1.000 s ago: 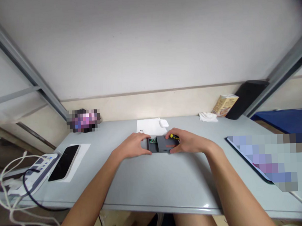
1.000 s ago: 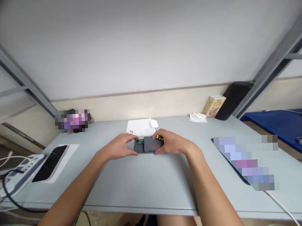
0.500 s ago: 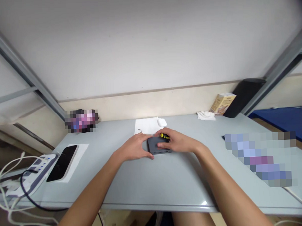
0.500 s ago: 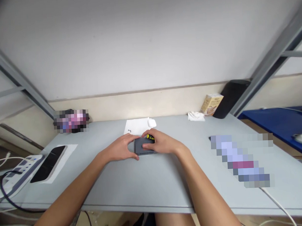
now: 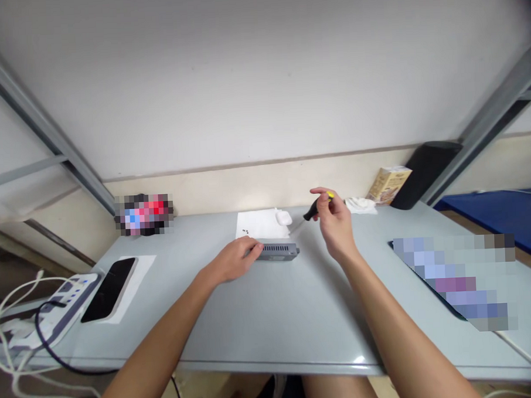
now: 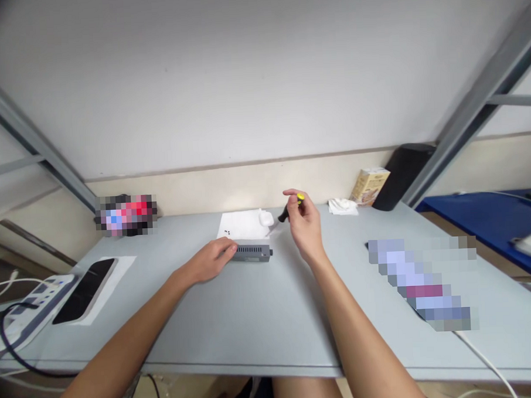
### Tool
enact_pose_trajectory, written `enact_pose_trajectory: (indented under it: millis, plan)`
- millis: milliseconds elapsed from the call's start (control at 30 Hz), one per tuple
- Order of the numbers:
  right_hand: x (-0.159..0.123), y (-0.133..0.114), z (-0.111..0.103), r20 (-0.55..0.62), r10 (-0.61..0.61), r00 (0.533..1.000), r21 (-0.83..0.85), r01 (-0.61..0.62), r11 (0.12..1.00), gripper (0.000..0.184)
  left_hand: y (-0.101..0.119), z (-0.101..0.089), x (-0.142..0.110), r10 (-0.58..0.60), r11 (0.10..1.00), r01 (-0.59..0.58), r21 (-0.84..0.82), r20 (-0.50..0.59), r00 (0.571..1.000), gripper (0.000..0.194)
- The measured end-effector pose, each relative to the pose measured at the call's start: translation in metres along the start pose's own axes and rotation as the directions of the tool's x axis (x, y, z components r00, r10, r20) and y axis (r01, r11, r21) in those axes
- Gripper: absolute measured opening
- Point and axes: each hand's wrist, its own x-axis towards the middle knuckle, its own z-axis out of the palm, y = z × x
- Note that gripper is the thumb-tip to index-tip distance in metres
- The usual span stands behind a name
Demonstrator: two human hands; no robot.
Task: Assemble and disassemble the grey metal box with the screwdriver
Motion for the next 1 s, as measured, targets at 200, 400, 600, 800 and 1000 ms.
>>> enact_pose_trajectory:
  millis: [200, 400, 600, 800, 1000]
  plan:
    - [-0.004, 0.026, 0.022, 0.177, 0.145, 0.973, 0.120, -0.168, 0.978, 0.066, -0.006, 0.005, 0.005, -0.110, 0.989, 0.100, -0.106, -0.095, 0.989, 0.060]
    - [-0.011, 0.037, 0.033, 0.237, 0.228, 0.944, 0.134, -0.265, 0.955, 0.074, -0.031, -0.001, 0.011, -0.155, 0.986, 0.164, -0.001, -0.337, 0.929, 0.045]
    - [-0.015, 0.040, 0.037, 0.262, 0.259, 0.929, 0.153, -0.306, 0.940, 0.074, -0.059, -0.004, 0.013, -0.057, 0.962, 0.158, 0.223, -0.403, 0.914, 0.036]
    - [-0.017, 0.040, 0.037, 0.270, 0.258, 0.928, 0.136, -0.301, 0.944, 0.070, -0.062, 0.005, 0.012, 0.017, 0.959, 0.070, 0.274, -0.304, 0.952, 0.039]
    - [-0.014, 0.039, 0.037, 0.228, 0.295, 0.928, 0.227, -0.345, 0.910, 0.071, -0.056, 0.006, 0.013, 0.028, 0.958, 0.064, 0.280, -0.310, 0.950, 0.033]
